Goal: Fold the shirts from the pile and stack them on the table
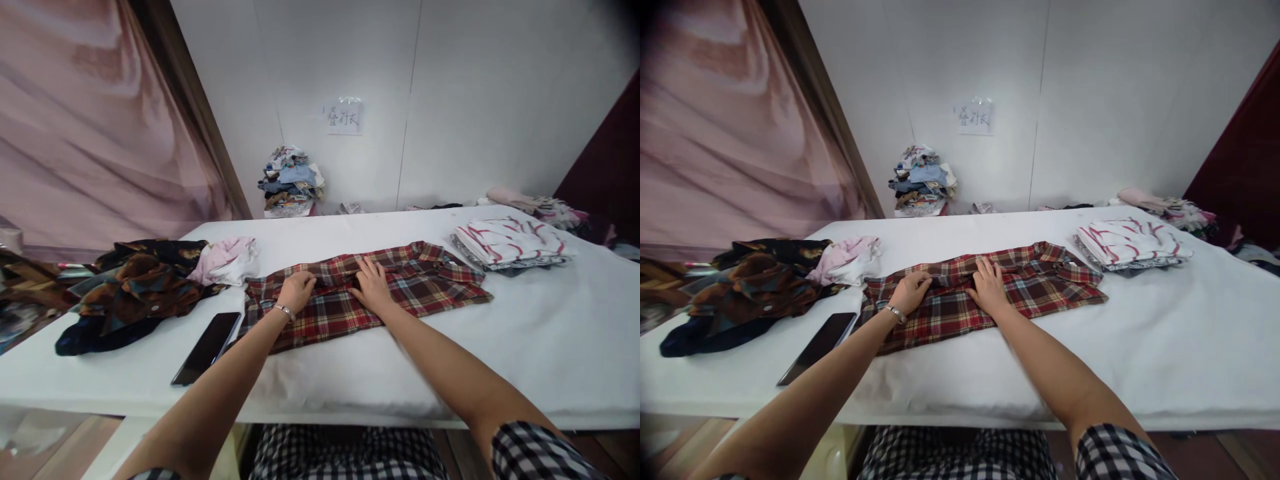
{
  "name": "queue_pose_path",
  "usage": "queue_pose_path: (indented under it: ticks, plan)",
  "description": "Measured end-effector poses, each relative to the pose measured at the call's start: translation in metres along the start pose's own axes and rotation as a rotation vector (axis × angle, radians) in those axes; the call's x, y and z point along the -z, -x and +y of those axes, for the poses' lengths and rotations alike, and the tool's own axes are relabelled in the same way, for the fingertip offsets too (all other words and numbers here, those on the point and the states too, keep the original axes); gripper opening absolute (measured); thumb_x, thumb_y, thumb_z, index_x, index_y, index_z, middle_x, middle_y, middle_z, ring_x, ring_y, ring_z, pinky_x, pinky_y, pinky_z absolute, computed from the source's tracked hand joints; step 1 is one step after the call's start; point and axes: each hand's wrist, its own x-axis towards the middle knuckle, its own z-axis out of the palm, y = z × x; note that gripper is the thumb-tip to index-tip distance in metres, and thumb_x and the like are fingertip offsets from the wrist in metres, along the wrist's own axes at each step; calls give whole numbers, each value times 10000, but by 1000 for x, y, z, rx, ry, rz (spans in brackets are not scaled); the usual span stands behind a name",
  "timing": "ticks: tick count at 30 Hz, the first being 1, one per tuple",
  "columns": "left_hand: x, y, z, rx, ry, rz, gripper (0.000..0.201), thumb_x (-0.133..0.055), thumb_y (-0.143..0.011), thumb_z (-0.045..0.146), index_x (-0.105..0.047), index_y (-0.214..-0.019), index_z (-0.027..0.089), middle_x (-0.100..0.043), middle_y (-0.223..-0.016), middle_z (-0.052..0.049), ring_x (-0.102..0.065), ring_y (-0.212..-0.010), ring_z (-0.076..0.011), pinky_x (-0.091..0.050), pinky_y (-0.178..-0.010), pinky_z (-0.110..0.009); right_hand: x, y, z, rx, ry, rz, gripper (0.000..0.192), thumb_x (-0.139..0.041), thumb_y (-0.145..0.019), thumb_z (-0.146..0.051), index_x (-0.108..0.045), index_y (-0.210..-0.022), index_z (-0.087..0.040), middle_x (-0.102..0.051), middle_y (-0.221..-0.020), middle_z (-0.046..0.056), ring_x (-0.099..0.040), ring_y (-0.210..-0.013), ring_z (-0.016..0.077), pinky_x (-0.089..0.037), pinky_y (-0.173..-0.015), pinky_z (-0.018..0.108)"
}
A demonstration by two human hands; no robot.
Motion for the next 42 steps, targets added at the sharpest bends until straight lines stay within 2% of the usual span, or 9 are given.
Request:
queue_pose_path:
  ticks: [6,16,20,23,28,31,34,38,42]
  plan:
    - [-8,8,-5,-18,57,-12,214,-461,-910,258,-666,-907,192,-716,-948,-66,-652,-929,-212,-502,-873,-338,-2,-2,5,-4,69,57,246,-560,-899,-297,-608,-1085,-143,-384,-1532,196,-255,-1449,353,-186,-1135,594]
    - [-17,23,-8,-114,19,-70,134,-539,-892,185,-672,-875,196,-723,-988,-42,-654,-954,-167,-496,-903,-295,-15,-1,21,107,101,244,160,-500,-918,-241,-633,-976,-173,-541,-1413,169,-427,-1344,341,-293,-1073,577]
    - [-15,28,-7,-119,-41,-96,89,-625,-860,239,-670,-927,201,-726,-1032,-46,-648,-983,-177,-483,-906,-304,-12,0,22,187,82,223,186,-462,-925,-215,-633,-856,-192,-600,-1351,138,-458,-1320,333,-309,-1071,572]
    - [-10,31,-8,-97,-120,-93,257,-697,-781,200,-666,-1036,202,-704,-1141,-78,-609,-1092,-232,-445,-956,-366,-8,2,24,244,-3,221,182,-447,-917,-205,-614,-849,-186,-585,-1367,152,-447,-1340,315,-354,-1062,529]
    - [2,39,-16,13,-254,-39,283,-458,-852,67,-689,-994,150,-703,-1049,-143,-609,-1036,-272,-422,-940,-456,-6,11,36,299,-122,76,117,-467,-823,-173,-579,-798,-193,-613,-1327,162,-438,-1357,329,-375,-1056,537]
    - [9,56,-18,32,-284,-41,273,-453,-874,102,-698,-975,168,-702,-1022,-123,-609,-1025,-262,-432,-941,-446,-8,14,43,311,-145,-65,112,-467,-759,-148,-564,-748,-205,-657,-1268,138,-470,-1333,337,-372,-1052,559]
    - [20,81,-20,54,-279,-46,253,-495,-881,147,-693,-1028,202,-705,-1069,-79,-617,-1030,-223,-457,-931,-379,-8,14,46,283,-171,-58,143,-446,-744,-134,-564,-729,-213,-660,-1269,117,-484,-1327,323,-350,-1070,578]
    - [39,124,-29,229,-259,77,242,-491,-908,202,-688,-1049,199,-713,-1062,-62,-637,-998,-203,-482,-906,-331,-7,12,41,230,-228,45,224,-455,-853,-249,-642,-969,-210,-569,-1395,123,-449,-1363,301,-355,-1097,549]
    - [49,159,-37,437,-252,190,226,-512,-913,256,-700,-1035,222,-716,-1084,-55,-637,-1030,-225,-483,-921,-345,-15,15,31,197,-170,-219,476,-439,-918,-430,-559,-1330,-222,-478,-1487,117,-413,-1393,312,-351,-1109,561]
